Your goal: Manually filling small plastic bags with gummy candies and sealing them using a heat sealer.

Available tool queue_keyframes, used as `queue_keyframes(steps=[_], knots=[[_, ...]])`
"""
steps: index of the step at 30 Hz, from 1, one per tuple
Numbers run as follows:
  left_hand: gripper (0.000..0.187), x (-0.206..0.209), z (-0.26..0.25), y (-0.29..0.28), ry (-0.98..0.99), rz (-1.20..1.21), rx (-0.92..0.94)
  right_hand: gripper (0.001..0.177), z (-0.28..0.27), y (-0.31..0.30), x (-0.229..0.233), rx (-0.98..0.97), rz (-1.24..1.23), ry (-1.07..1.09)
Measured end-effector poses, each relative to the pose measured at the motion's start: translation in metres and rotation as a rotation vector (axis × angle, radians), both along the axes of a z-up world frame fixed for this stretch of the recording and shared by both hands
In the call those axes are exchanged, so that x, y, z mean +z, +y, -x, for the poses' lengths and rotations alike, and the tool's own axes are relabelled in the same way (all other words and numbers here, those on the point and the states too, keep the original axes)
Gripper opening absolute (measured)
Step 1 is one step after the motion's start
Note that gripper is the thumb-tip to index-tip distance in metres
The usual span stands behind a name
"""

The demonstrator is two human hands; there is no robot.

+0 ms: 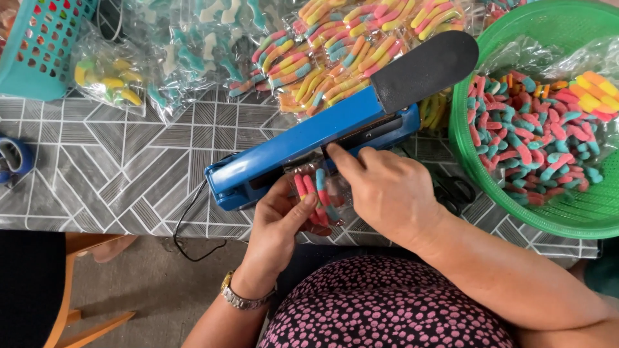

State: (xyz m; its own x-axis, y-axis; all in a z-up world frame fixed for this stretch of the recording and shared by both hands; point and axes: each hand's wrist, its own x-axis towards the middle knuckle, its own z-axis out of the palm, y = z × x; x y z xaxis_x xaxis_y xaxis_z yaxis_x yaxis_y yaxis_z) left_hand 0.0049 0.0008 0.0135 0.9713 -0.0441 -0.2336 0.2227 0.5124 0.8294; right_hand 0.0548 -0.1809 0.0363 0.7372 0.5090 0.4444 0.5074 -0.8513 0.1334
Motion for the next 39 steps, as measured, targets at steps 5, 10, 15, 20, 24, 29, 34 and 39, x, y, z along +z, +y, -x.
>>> queue_keyframes(steps=[5, 10, 15, 20, 24, 29, 34, 39], knots=[[0.044, 0.002, -0.006, 0.001, -0.029, 0.010, -0.015, 0.029, 0.001, -0.009, 0.012, 0.014, -0.206, 0.187], [0.044, 0.021, -0.016, 0.002, -0.044, 0.004, -0.015, 0.021, -0.002, -0.015, 0.007, 0.022, -0.368, 0.303], [0.034, 0.008, -0.023, 0.005, -0.026, -0.043, -0.003, 0.022, -0.004, -0.014, 0.011, 0.076, -0.449, 0.332], [0.046, 0.028, -0.022, 0.001, -0.087, -0.069, -0.085, 0.022, -0.003, -0.014, 0.009, 0.106, -0.596, 0.334], [0.070, 0.023, -0.004, 0.002, -0.190, -0.167, -0.291, 0.029, -0.003, -0.023, 0.006, 0.120, -0.951, 0.822], [0.077, 0.024, 0.011, -0.007, -0.291, -0.495, -0.431, 0.035, -0.005, -0.028, 0.013, 0.035, -1.342, 1.414], [0.082, 0.013, 0.015, -0.012, -0.326, -0.776, -0.448, 0.018, 0.001, -0.032, 0.013, -0.036, -1.254, 1.269], [0.042, 0.016, 0.005, -0.022, -0.444, -0.540, -0.122, 0.011, 0.015, -0.033, 0.016, 0.209, -1.157, 1.208]])
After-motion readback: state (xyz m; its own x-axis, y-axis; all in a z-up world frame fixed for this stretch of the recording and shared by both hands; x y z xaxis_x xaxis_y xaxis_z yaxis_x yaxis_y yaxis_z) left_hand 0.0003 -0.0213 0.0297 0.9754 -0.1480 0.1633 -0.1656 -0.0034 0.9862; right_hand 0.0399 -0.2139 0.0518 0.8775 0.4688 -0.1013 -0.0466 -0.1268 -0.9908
